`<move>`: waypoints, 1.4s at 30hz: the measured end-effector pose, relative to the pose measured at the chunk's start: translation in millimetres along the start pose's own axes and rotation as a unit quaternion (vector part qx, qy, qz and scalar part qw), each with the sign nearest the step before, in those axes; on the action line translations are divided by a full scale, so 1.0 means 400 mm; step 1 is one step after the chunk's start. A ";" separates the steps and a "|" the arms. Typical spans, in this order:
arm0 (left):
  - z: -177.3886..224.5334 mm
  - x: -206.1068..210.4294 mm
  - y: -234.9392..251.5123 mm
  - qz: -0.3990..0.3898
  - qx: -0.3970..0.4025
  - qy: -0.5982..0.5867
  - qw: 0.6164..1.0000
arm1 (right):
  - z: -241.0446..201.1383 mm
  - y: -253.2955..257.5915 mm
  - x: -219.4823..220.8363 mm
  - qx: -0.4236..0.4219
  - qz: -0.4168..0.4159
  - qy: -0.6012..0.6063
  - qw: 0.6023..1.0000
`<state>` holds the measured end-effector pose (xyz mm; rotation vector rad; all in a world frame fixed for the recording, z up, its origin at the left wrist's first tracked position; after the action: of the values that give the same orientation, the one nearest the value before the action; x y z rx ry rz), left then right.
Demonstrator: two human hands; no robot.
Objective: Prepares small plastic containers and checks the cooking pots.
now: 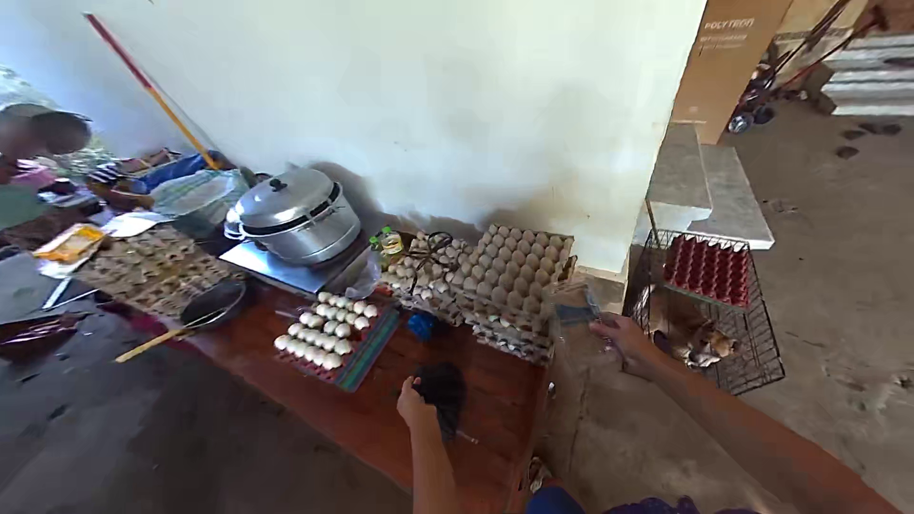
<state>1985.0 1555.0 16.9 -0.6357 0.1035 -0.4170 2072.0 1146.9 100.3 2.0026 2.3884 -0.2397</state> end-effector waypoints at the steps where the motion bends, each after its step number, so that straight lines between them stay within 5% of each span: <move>1: -0.006 0.018 0.013 0.003 0.005 0.030 1.000 | -0.012 0.069 0.023 -0.013 -0.003 0.002 1.000; 4: -0.031 0.059 0.058 0.016 0.011 0.168 0.986 | -0.052 0.279 0.095 -0.047 -0.032 -0.027 0.998; 8: -0.078 0.096 0.102 0.077 -0.026 0.449 0.890 | -0.079 0.491 0.175 -0.053 -0.110 -0.133 0.984; 11: -0.097 0.115 0.081 0.108 -0.050 0.543 0.831 | -0.070 0.586 0.197 -0.057 -0.170 -0.227 0.957; 14: -0.076 0.139 0.033 0.148 0.026 0.578 0.802 | -0.102 0.630 0.205 -0.098 -0.153 -0.390 0.903; 17: -0.010 0.224 -0.053 0.077 0.175 0.475 0.859 | -0.136 0.627 0.214 -0.194 -0.156 -0.441 0.862; 19: 0.030 0.336 -0.114 -0.061 0.171 0.394 0.901 | -0.118 0.604 0.224 -0.208 -0.232 -0.440 0.842; 22: 0.041 0.531 -0.188 -0.172 0.115 0.355 0.912 | -0.091 0.565 0.227 -0.171 -0.333 -0.431 0.821; 26: -0.007 0.678 -0.191 -0.148 0.059 0.329 0.931 | -0.073 0.581 0.224 -0.156 -0.402 -0.432 0.792; 32: -0.023 0.702 -0.201 -0.122 -0.033 0.057 0.990 | -0.095 0.627 0.189 -0.150 -0.458 -0.367 0.796; 42: -0.001 0.735 -0.181 -0.169 -0.048 0.079 0.981 | -0.075 0.589 0.162 -0.224 -0.446 -0.283 0.819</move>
<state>2228.0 1382.4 69.3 -0.7167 0.1680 -0.7959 2293.9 1253.7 97.5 0.4195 2.4203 -0.1988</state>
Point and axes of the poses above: each hand's wrist, its own y-axis towards the middle knuckle, its own x-axis out of the palm, z = x × y, the point moved 3 cm from there along y, towards the middle knuckle, and after that the axes turned 13 degrees about -x, right-handed, at the moved point
